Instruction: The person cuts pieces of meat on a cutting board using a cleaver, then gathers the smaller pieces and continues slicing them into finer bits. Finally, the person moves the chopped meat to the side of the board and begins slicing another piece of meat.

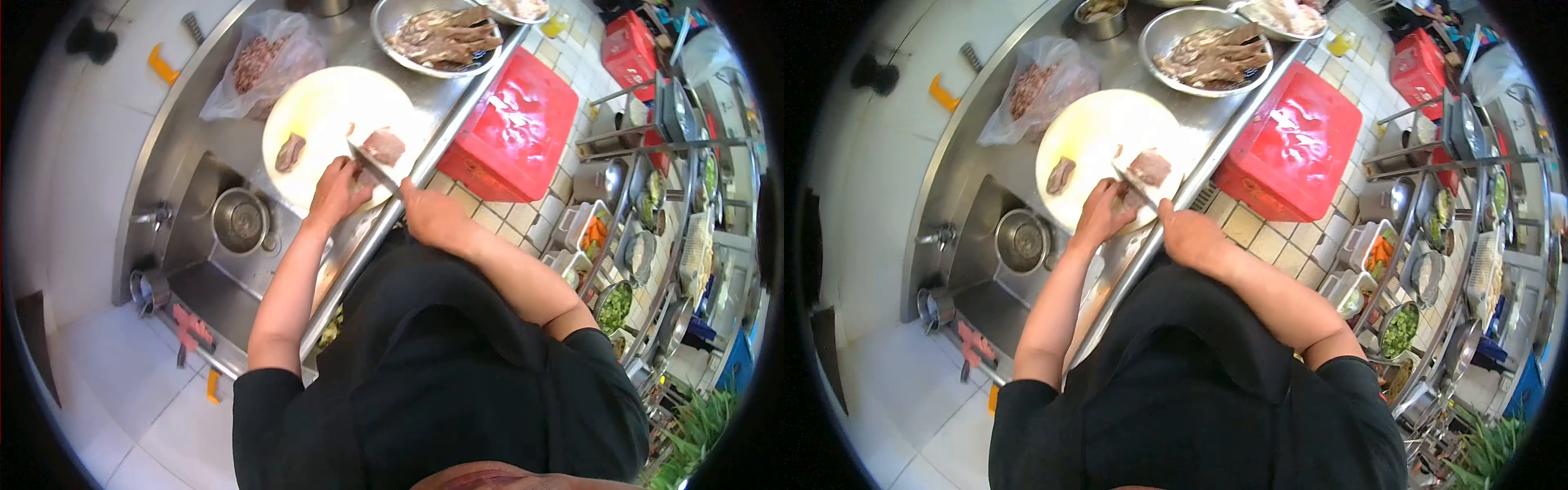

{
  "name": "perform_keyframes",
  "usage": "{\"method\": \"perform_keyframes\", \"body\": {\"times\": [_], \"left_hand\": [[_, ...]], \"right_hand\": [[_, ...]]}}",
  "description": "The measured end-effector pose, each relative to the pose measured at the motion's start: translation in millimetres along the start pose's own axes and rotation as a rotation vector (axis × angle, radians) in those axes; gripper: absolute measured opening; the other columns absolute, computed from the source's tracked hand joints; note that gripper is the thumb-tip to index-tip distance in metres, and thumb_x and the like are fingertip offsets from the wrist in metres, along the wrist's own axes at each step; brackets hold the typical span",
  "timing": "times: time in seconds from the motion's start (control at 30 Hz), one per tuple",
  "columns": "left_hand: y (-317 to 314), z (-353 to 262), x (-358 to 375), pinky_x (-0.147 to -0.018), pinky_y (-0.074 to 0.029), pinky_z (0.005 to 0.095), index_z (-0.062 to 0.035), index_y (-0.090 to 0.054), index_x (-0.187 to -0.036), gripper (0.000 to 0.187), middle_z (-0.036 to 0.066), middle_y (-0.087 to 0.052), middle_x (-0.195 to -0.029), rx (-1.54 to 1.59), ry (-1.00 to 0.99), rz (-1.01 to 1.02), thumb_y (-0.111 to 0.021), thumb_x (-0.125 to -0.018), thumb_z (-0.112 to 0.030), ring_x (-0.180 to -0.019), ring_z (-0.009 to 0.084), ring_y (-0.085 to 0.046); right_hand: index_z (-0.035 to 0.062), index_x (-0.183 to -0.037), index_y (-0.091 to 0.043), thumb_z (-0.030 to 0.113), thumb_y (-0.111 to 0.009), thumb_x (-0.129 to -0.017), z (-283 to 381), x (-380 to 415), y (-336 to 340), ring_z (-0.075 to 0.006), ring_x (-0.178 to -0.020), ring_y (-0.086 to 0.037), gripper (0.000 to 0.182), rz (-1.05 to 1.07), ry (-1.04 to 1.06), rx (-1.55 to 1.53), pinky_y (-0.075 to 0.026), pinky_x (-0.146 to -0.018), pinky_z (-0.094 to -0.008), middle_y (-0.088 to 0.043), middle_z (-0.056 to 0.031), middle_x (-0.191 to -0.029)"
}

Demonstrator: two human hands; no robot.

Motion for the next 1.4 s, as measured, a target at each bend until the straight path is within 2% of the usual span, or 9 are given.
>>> {"method": "perform_keyframes", "body": {"times": [0.23,0.37,0.6,0.73,0.93,1.03,1.13,1.33,1.4], "left_hand": [[-1.6,-0.2,-1.4,-0.096,-0.055,0.0433,-0.0017,-0.070,-0.122,0.051,0.015,-0.067,-0.117,0.024,-0.072,-0.056,-0.088,-0.076,-0.017,-0.110,0.0359,-0.066],[-0.1,-4.2,-1.6,-0.096,-0.055,0.0425,-0.0008,-0.070,-0.120,0.049,0.015,-0.066,-0.117,-0.008,-0.066,-0.060,-0.088,-0.078,-0.018,-0.110,0.0351,-0.066],[8.4,-0.1,-1.1,-0.096,-0.055,0.0423,-0.0007,-0.073,-0.114,0.039,0.016,-0.065,-0.116,0.035,-0.073,-0.040,-0.085,-0.081,-0.017,-0.109,0.0340,-0.067],[5.1,8.7,-4.2,-0.095,-0.055,0.0432,-0.0002,-0.073,-0.110,0.028,0.017,-0.066,-0.114,0.055,-0.063,-0.040,-0.081,-0.087,-0.013,-0.106,0.0350,-0.068],[4.1,11.0,-3.4,-0.093,-0.056,0.0430,0.0009,-0.073,-0.110,0.028,0.017,-0.068,-0.110,0.036,-0.051,-0.083,-0.081,-0.088,-0.013,-0.103,0.0354,-0.070],[4.2,11.6,-4.1,-0.091,-0.057,0.0426,0.0004,-0.073,-0.111,0.028,0.017,-0.069,-0.109,0.064,-0.055,-0.065,-0.081,-0.088,-0.014,-0.101,0.0352,-0.070],[-2.6,21.9,-6.0,-0.090,-0.057,0.0430,-0.0011,-0.073,-0.111,0.028,0.016,-0.070,-0.108,0.019,-0.060,-0.072,-0.081,-0.087,-0.013,-0.101,0.0352,-0.071],[0.7,25.6,-4.7,-0.092,-0.057,0.0430,-0.0038,-0.075,-0.111,0.027,0.015,-0.070,-0.110,0.088,0.004,-0.081,-0.080,-0.087,-0.016,-0.104,0.0364,-0.070],[1.4,24.2,-2.6,-0.093,-0.057,0.0427,-0.0037,-0.075,-0.110,0.027,0.015,-0.070,-0.111,0.103,0.004,-0.090,-0.080,-0.087,-0.017,-0.104,0.0361,-0.070]], "right_hand": [[-0.0042,-0.121,-0.052,0.004,-0.048,-0.100,-9.3,-15.0,-20.6,-0.0493,-0.089,-0.075,0.022,0.004,-0.004,-0.131,-0.059,-0.079,-0.0579,-0.074,-0.0313,-0.093],[-0.0061,-0.124,-0.051,0.002,-0.050,-0.098,-17.3,-29.7,-36.7,-0.0484,-0.092,-0.075,0.027,-0.078,0.017,-0.160,-0.059,-0.078,-0.0581,-0.074,-0.0321,-0.094],[-0.0071,-0.130,-0.049,0.003,-0.056,-0.093,-19.3,-38.4,-23.7,-0.0467,-0.090,-0.075,0.039,-0.033,0.000,-0.088,-0.059,-0.077,-0.0568,-0.074,-0.0296,-0.093],[-0.0068,-0.127,-0.049,0.003,-0.056,-0.093,-14.0,-16.1,-11.8,-0.0482,-0.089,-0.074,0.037,-0.106,0.004,-0.127,-0.058,-0.077,-0.0581,-0.073,-0.0307,-0.092],[-0.0069,-0.124,-0.048,0.003,-0.054,-0.094,-10.0,-0.6,-14.6,-0.0494,-0.089,-0.074,0.032,-0.068,0.018,-0.116,-0.058,-0.077,-0.0588,-0.073,-0.0315,-0.092],[-0.0068,-0.124,-0.049,0.004,-0.053,-0.096,-10.2,-2.1,-19.3,-0.0492,-0.087,-0.074,0.030,0.004,0.050,-0.107,-0.058,-0.075,-0.0591,-0.073,-0.0312,-0.090],[-0.0083,-0.123,-0.049,0.005,-0.051,-0.098,-8.4,-13.1,-30.1,-0.0476,-0.080,-0.074,0.028,-0.043,0.080,-0.044,-0.059,-0.069,-0.0591,-0.073,-0.0300,-0.085],[-0.0050,-0.117,-0.049,0.004,-0.050,-0.098,6.4,-27.3,-37.5,-0.0468,-0.083,-0.075,0.021,0.024,0.050,-0.040,-0.059,-0.072,-0.0565,-0.073,-0.0297,-0.085],[-0.0044,-0.117,-0.047,0.004,-0.051,-0.098,5.5,-35.0,-42.8,-0.0469,-0.086,-0.075,0.022,-0.064,0.057,-0.017,-0.059,-0.075,-0.0572,-0.073,-0.0301,-0.087]]}}
Point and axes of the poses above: each hand's wrist, its own x-axis away from the middle knuckle, its own y-axis out of the back of the hand, z = x × y, the point moved 7 cm from there along -x, towards the middle knuckle
